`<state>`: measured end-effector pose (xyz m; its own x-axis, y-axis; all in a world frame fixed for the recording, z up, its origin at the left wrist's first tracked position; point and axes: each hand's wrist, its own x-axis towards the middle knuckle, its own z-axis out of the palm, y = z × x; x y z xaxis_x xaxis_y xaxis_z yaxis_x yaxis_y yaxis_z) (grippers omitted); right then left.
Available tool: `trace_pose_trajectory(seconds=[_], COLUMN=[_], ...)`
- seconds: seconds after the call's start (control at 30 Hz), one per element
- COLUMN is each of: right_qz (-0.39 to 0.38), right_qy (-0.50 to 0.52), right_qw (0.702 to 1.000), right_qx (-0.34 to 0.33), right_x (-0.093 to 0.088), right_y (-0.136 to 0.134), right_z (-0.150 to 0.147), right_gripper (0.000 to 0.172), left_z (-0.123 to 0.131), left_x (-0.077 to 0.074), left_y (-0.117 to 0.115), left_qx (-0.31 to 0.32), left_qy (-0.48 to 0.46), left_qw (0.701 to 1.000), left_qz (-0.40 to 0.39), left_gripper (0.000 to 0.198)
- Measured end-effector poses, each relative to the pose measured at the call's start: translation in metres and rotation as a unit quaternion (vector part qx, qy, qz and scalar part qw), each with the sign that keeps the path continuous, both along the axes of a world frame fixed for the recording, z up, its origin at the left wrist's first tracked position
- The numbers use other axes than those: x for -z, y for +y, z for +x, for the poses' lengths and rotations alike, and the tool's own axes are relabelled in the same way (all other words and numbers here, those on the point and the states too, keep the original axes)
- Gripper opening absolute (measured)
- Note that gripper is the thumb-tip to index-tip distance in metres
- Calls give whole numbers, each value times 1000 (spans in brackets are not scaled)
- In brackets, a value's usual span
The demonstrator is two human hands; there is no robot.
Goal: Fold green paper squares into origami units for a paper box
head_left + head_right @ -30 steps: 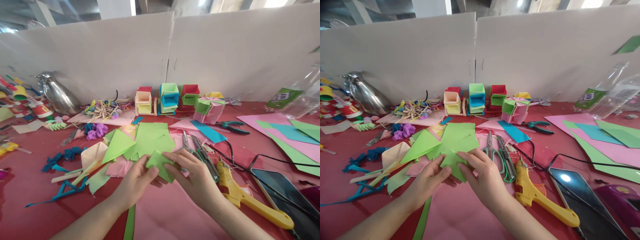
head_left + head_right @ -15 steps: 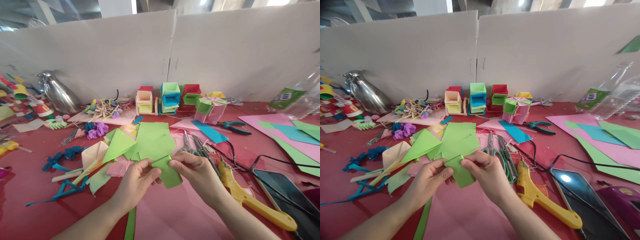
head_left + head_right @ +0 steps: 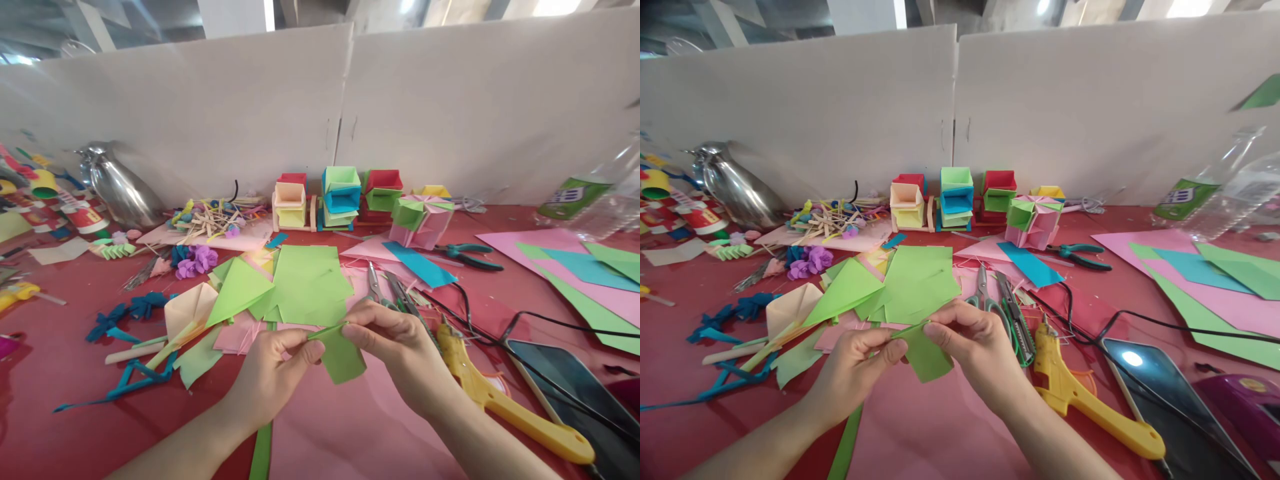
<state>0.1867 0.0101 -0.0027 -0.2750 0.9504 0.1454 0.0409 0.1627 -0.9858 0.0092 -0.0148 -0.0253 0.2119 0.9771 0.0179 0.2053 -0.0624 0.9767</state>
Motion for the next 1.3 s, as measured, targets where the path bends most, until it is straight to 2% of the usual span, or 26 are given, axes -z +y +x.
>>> trace_pose_trajectory(seconds=[0.17,0.3,0.37,0.5,0.57,0.87,1.1,1.2,1.3], right_qz=[24,49,28,-60,-76,-45,-1,19,45], right_qy=[-23,-34,-31,-31,-34,-65,-71,-79,-91], right_qw=[999,998,999,998,996,997,997,997,995], right_qx=[-10,3,12,-3,-9,27,6,9,17], right_x=[0,0,1,3,4,5,11,11,9], right_y=[-1,-1,-2,-1,-1,2,5,6,5], right_z=[1,1,1,0,0,0,1,1,1], right_gripper=[20,23,23,25,25,25,23,22,20], left_z=[-1,1,2,1,1,0,1,1,1], left_x=[-2,-4,-5,-5,-5,-1,2,1,0], left_y=[-1,-1,-1,1,2,1,-1,0,0], left_qx=[2,35,43,13,5,-5,-18,-31,-15], left_qy=[0,-49,-76,-79,-79,-26,64,52,22], left_qw=[1000,998,995,996,996,1000,996,996,999], left_qz=[12,-31,-49,-45,-45,-7,62,62,33], left_gripper=[36,29,25,26,26,23,23,22,24])
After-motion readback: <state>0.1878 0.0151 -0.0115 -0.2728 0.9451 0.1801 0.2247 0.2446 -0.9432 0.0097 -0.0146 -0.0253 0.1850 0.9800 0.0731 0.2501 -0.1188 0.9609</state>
